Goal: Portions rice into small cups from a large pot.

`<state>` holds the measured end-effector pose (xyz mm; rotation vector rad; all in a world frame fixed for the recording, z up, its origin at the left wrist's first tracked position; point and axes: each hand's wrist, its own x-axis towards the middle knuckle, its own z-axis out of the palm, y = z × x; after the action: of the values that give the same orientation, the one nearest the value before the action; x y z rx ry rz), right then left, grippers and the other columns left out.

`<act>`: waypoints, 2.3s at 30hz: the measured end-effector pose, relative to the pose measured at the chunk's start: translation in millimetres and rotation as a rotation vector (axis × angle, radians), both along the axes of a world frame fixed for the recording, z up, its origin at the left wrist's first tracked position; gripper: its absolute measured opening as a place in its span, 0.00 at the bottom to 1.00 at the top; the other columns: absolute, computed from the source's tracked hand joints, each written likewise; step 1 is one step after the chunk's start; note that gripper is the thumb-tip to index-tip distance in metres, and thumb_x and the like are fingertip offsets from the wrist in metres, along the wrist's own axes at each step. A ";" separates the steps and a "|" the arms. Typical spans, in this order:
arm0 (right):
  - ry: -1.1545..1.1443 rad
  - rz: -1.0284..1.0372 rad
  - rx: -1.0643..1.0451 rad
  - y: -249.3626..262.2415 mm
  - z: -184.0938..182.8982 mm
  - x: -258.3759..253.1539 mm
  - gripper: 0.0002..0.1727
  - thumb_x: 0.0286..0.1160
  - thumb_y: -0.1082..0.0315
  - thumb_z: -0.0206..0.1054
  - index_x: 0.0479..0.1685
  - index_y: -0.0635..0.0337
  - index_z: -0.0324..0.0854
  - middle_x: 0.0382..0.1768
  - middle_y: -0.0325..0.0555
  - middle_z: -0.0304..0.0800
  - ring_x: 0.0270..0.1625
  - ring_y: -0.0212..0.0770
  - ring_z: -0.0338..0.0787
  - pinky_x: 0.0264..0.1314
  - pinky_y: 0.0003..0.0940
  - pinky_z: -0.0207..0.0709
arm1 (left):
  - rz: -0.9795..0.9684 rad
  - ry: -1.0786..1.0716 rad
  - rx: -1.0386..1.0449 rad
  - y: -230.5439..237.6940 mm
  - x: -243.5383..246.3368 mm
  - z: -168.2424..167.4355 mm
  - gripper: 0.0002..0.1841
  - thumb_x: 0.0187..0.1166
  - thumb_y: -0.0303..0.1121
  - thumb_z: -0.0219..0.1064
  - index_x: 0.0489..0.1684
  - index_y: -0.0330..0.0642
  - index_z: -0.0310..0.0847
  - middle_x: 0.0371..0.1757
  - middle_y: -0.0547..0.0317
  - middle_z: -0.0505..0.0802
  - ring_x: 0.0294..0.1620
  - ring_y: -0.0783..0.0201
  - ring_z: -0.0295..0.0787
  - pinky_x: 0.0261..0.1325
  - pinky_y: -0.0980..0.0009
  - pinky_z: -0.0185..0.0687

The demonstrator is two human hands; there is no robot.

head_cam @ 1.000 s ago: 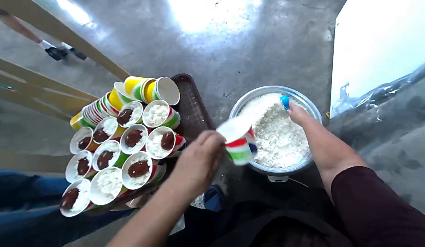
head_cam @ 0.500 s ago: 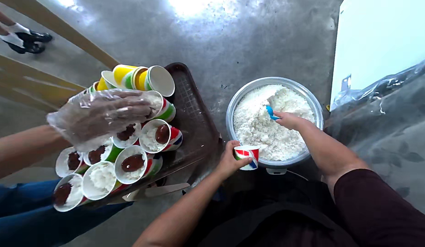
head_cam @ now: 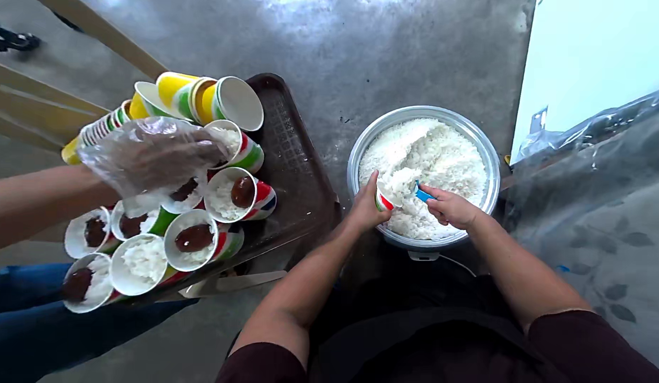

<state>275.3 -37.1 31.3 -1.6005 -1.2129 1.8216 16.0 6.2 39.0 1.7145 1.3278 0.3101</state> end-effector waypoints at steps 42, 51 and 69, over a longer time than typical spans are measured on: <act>-0.802 0.086 0.298 71.8 -11.8 -11.7 0.27 0.97 0.56 0.43 0.87 0.55 0.69 0.72 0.67 0.83 0.75 0.72 0.81 0.76 0.75 0.68 | 0.698 -0.667 -0.453 -14.4 -27.0 4.4 0.27 0.95 0.43 0.46 0.88 0.42 0.56 0.73 0.42 0.81 0.66 0.57 0.83 0.66 0.60 0.81; -0.782 0.711 0.275 40.0 -13.0 -6.3 0.23 0.94 0.61 0.51 0.82 0.50 0.76 0.66 0.63 0.89 0.71 0.68 0.86 0.73 0.73 0.72 | 0.762 -0.622 -0.510 -15.5 -30.5 23.2 0.23 0.91 0.35 0.51 0.83 0.40 0.62 0.66 0.45 0.82 0.58 0.60 0.83 0.60 0.65 0.80; -0.150 -0.039 0.208 -28.1 30.4 1.0 0.22 0.94 0.66 0.46 0.79 0.61 0.74 0.26 0.39 0.77 0.23 0.31 0.77 0.31 0.28 0.78 | 0.701 -0.582 -0.582 -14.7 3.0 14.6 0.26 0.87 0.40 0.62 0.83 0.48 0.66 0.66 0.42 0.84 0.59 0.50 0.84 0.56 0.50 0.82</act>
<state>276.2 -65.1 61.7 -1.6517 -1.3776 1.5187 19.0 -8.5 53.6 0.5696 1.3453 0.6798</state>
